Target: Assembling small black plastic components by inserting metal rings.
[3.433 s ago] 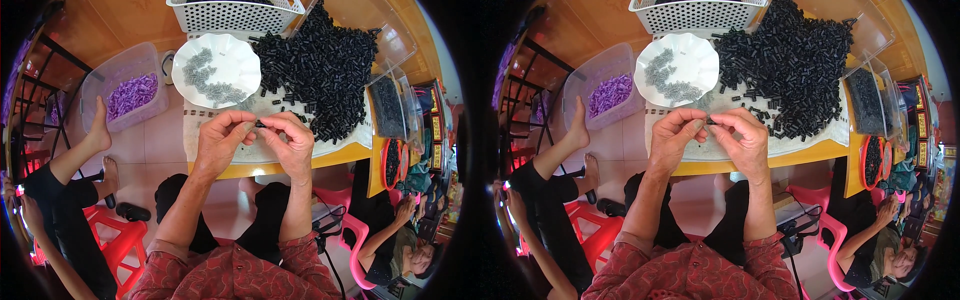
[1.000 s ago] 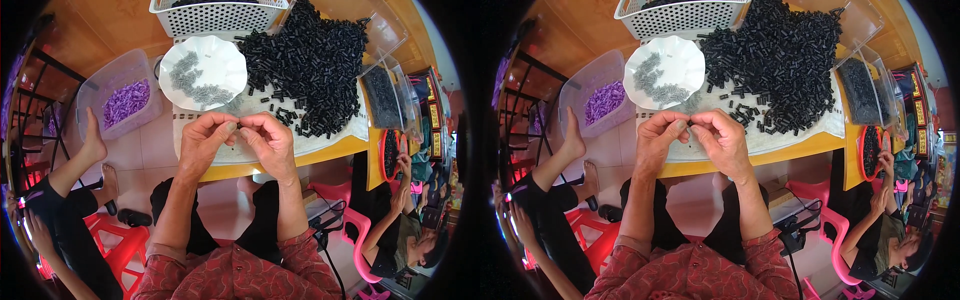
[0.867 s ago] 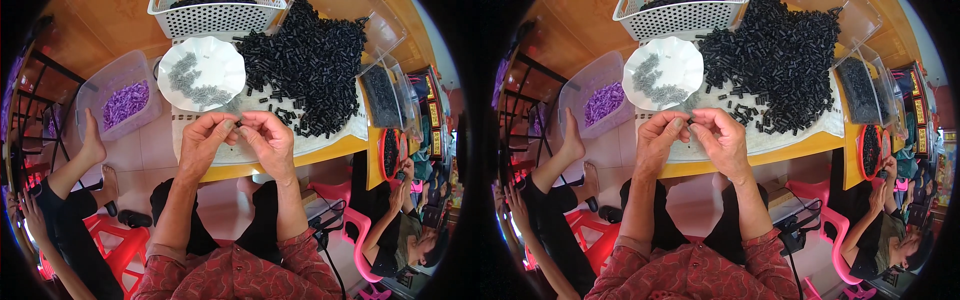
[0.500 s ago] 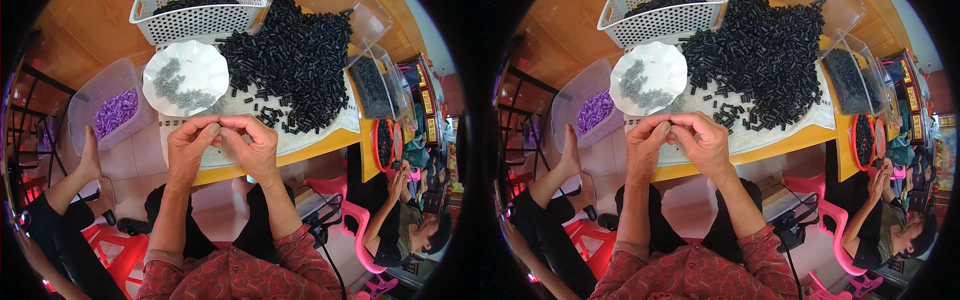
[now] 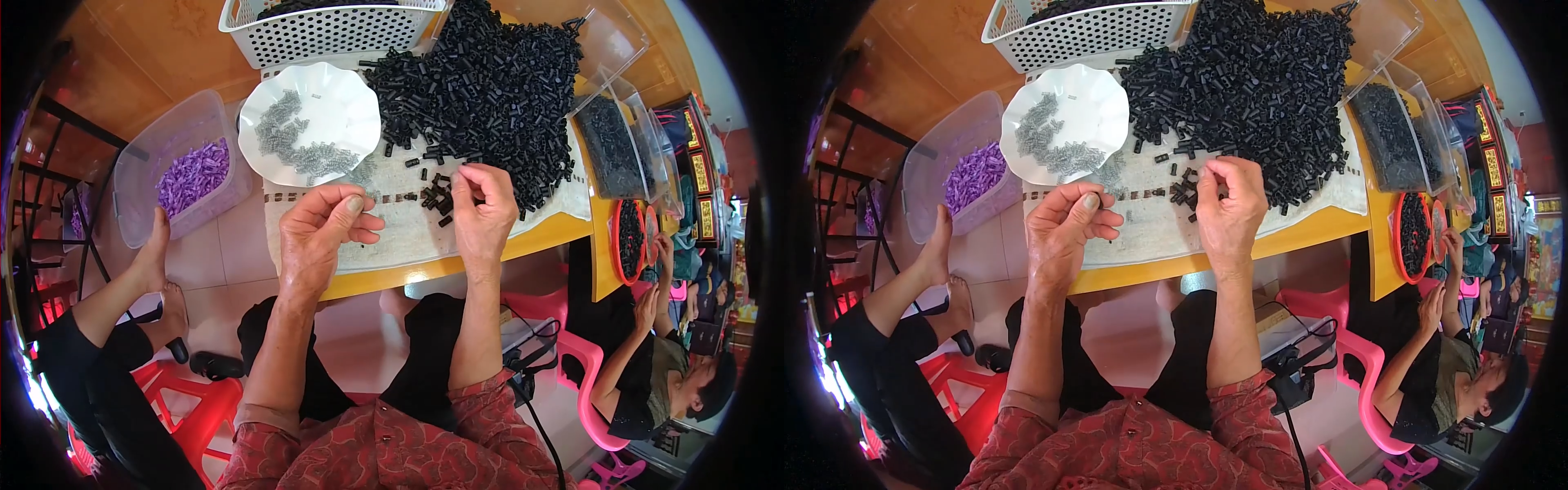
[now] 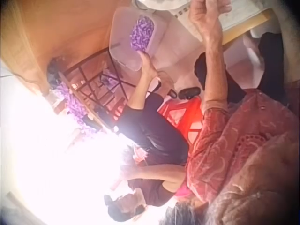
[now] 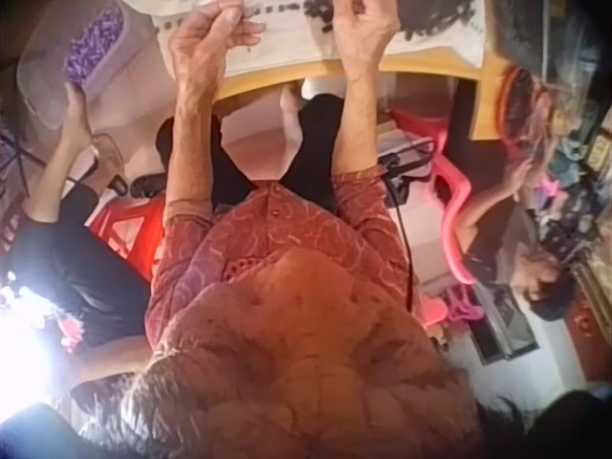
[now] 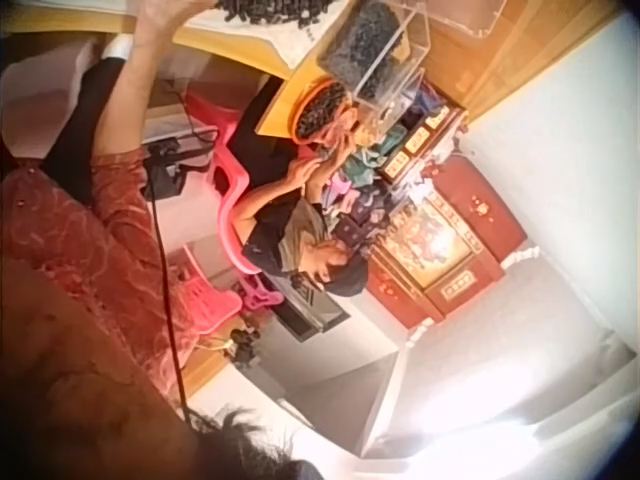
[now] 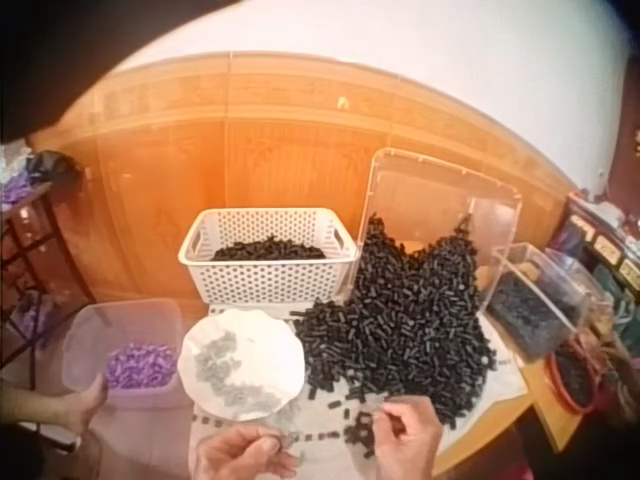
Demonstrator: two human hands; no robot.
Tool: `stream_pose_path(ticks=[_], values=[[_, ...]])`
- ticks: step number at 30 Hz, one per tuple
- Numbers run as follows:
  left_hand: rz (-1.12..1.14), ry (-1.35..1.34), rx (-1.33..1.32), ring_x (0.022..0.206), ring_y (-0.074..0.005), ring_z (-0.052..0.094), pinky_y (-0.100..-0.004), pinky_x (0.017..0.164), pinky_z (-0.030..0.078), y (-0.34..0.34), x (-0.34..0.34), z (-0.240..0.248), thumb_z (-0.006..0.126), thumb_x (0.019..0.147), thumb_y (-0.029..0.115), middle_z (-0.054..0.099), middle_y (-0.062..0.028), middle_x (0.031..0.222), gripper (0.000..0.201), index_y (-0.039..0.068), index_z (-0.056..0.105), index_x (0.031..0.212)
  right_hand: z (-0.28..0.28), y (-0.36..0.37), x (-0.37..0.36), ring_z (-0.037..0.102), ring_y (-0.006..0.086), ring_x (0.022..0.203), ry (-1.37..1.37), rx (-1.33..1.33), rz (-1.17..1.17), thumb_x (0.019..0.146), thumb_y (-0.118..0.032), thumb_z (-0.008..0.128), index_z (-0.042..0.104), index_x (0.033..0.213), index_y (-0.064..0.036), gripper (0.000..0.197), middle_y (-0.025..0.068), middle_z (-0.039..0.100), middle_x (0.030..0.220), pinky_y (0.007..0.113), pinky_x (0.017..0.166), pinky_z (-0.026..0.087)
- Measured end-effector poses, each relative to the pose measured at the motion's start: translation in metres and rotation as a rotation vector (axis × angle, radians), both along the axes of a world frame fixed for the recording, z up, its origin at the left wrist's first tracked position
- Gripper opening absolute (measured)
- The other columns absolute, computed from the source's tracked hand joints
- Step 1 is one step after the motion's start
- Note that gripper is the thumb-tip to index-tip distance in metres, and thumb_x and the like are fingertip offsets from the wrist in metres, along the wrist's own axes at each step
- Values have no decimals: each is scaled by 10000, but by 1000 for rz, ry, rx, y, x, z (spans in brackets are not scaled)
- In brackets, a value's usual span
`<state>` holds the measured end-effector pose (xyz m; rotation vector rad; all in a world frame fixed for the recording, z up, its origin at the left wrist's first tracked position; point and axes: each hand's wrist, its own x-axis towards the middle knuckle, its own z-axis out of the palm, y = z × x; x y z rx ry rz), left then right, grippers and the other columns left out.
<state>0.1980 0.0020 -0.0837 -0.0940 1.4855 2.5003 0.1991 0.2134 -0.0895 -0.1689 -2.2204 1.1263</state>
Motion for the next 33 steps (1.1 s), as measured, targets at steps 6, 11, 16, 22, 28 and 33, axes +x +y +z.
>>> stream_pose_path(ticks=[6, 11, 16, 22, 28, 33], values=[[-8, -37, 6, 779, -190, 700, -302, 681, 601, 4, 1, -1, 649, 926, 33, 695, -111, 948, 162, -33, 679, 1070, -6, -10, -2, 590, 267, 916, -68, 304, -67, 754, -106, 761, 701, 864, -89, 126, 63, 606, 1004, 397, 798, 436], [-29, -25, 80, 812, -187, 699, -306, 723, 606, 2, 1, -9, 643, 920, 3, 694, -102, 958, 176, -24, 692, 1087, -4, -23, -6, 543, 261, 1001, -108, 541, -110, 736, -168, 769, 716, 842, -95, 140, 50, 579, 1061, 423, 835, 375], [-76, -10, 160, 917, -197, 691, -322, 832, 595, 4, 1, -9, 611, 925, -34, 687, -106, 1013, 215, -33, 676, 1130, -2, -28, -8, 534, 266, 997, -109, 582, -128, 727, -168, 760, 717, 825, -71, 145, 57, 572, 1061, 432, 846, 362], [-141, -2, 199, 926, -198, 688, -327, 852, 587, 4, 1, -5, 578, 939, -49, 685, -115, 1020, 250, -31, 650, 1178, -6, -34, -13, 534, 274, 994, -123, 603, -157, 719, -147, 742, 707, 812, -54, 136, 66, 575, 1045, 442, 836, 354], [-174, -35, 204, 887, -188, 685, -314, 807, 585, 0, 0, -5, 561, 960, -18, 684, -118, 994, 227, -45, 640, 1171, -4, -38, -11, 553, 267, 954, -61, 585, -146, 755, -83, 710, 693, 879, -41, 132, 69, 587, 1040, 419, 804, 382], [-155, -51, 191, 856, -184, 681, -309, 771, 583, 1, 0, -3, 554, 976, 19, 673, -110, 979, 218, -46, 640, 1165, 10, -41, 0, 623, 168, 810, -79, -99, 124, 849, 10, 682, 673, 959, -3, 111, 72, 643, 964, 314, 681, 495]])
